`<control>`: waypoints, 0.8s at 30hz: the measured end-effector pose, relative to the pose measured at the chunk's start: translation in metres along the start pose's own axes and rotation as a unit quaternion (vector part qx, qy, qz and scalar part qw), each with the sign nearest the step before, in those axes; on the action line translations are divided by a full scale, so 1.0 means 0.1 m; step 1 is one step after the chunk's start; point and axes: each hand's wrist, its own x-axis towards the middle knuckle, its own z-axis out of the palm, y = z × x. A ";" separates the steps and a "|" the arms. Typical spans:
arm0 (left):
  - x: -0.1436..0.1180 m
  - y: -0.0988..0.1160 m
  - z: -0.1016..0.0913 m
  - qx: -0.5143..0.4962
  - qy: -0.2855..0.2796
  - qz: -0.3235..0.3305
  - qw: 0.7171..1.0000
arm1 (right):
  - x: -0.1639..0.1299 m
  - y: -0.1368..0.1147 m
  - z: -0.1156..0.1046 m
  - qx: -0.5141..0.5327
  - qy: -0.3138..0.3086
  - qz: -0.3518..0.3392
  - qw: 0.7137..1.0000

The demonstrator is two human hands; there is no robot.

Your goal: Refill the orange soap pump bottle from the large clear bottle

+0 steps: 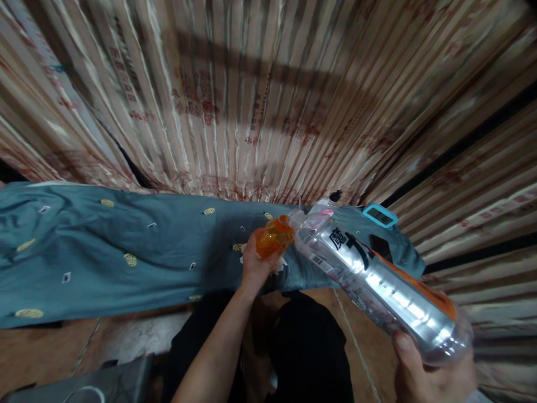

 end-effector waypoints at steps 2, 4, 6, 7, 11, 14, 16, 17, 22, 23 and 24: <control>0.00 0.01 0.00 0.002 0.003 0.001 1.000 | 0.01 -0.01 -0.01 -0.001 -0.004 -0.001 1.000; -0.01 0.01 0.01 -0.004 0.005 0.002 1.000 | 0.03 0.00 -0.01 -0.001 -0.011 0.002 1.000; -0.01 -0.01 0.01 -0.012 0.009 0.002 1.000 | 0.04 0.06 -0.02 0.003 -0.017 0.011 1.000; -0.01 -0.03 0.02 -0.015 0.011 0.002 1.000 | 0.04 0.10 -0.02 0.004 -0.012 0.017 1.000; -0.01 -0.06 0.02 -0.033 0.008 0.001 0.999 | 0.02 0.25 -0.01 0.003 0.020 0.020 1.000; -0.02 -0.06 0.02 -0.045 0.002 0.001 0.999 | 0.00 0.30 0.00 0.013 0.019 0.013 1.000; -0.02 -0.06 0.01 -0.047 0.002 0.001 0.999 | 0.00 0.32 0.01 0.010 0.021 0.007 1.000; -0.01 -0.07 0.01 -0.048 0.002 0.000 0.999 | 0.01 0.33 0.01 0.009 0.023 0.004 1.000; -0.01 -0.13 -0.01 -0.048 -0.008 0.002 0.999 | 0.02 0.37 0.01 0.023 0.035 0.009 0.999; -0.01 -0.14 -0.01 -0.045 -0.008 0.004 0.999 | 0.02 0.38 0.01 0.025 0.033 0.013 0.999; -0.01 -0.14 -0.01 -0.042 -0.007 0.006 0.999 | 0.02 0.38 0.01 0.028 0.031 0.018 0.999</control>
